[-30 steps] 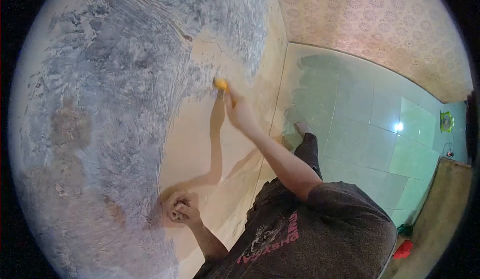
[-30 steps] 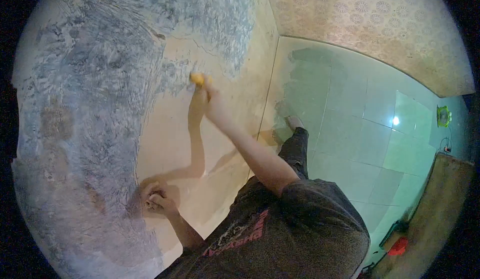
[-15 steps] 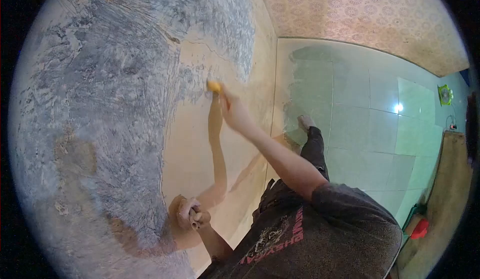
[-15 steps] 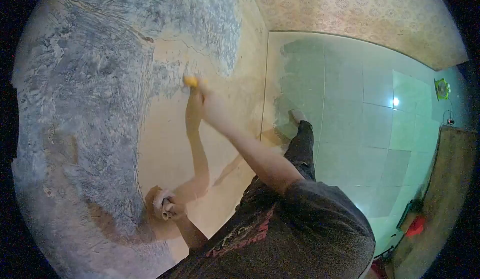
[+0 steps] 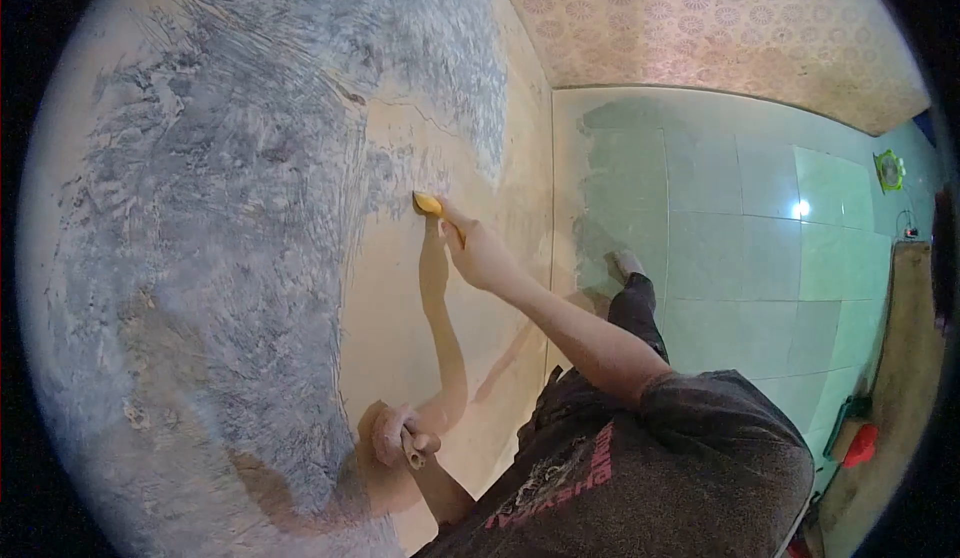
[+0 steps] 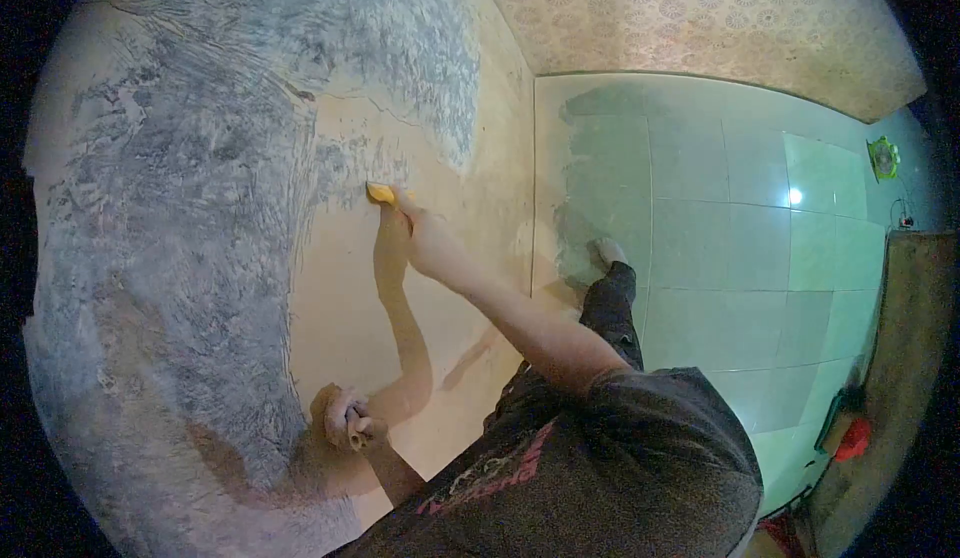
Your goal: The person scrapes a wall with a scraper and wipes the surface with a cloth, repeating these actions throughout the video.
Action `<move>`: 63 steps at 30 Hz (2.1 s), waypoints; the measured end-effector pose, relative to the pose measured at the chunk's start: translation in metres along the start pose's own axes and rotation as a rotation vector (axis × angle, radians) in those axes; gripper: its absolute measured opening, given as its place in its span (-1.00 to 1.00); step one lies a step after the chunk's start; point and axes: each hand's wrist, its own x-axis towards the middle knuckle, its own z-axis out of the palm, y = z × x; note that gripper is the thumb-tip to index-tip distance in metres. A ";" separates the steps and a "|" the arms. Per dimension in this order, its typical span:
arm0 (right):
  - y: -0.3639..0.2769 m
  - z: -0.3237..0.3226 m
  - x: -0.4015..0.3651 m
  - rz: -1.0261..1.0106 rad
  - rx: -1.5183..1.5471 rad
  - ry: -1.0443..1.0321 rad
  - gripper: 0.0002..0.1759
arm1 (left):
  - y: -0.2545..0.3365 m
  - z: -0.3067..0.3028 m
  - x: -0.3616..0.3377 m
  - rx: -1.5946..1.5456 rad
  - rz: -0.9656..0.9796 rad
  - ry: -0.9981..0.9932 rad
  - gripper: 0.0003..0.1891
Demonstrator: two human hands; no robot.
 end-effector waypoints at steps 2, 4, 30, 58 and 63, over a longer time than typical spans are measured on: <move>0.010 0.007 0.006 0.225 0.093 -0.041 -0.67 | 0.003 0.003 -0.008 -0.007 -0.047 0.070 -0.45; 0.031 0.009 0.028 0.229 -0.095 0.001 -0.65 | 0.011 -0.005 -0.027 -0.028 -0.301 0.007 -0.47; -0.047 0.007 -0.005 0.104 -0.173 -0.255 -0.39 | -0.015 -0.017 -0.039 0.059 -0.085 -0.176 -0.47; -0.089 -0.002 0.000 0.089 -0.268 -0.327 -0.34 | 0.013 0.003 -0.004 0.014 -0.243 -0.071 -0.46; -0.081 0.006 0.030 0.035 -0.306 -0.223 -0.31 | 0.022 0.011 0.012 0.077 -0.270 -0.012 -0.40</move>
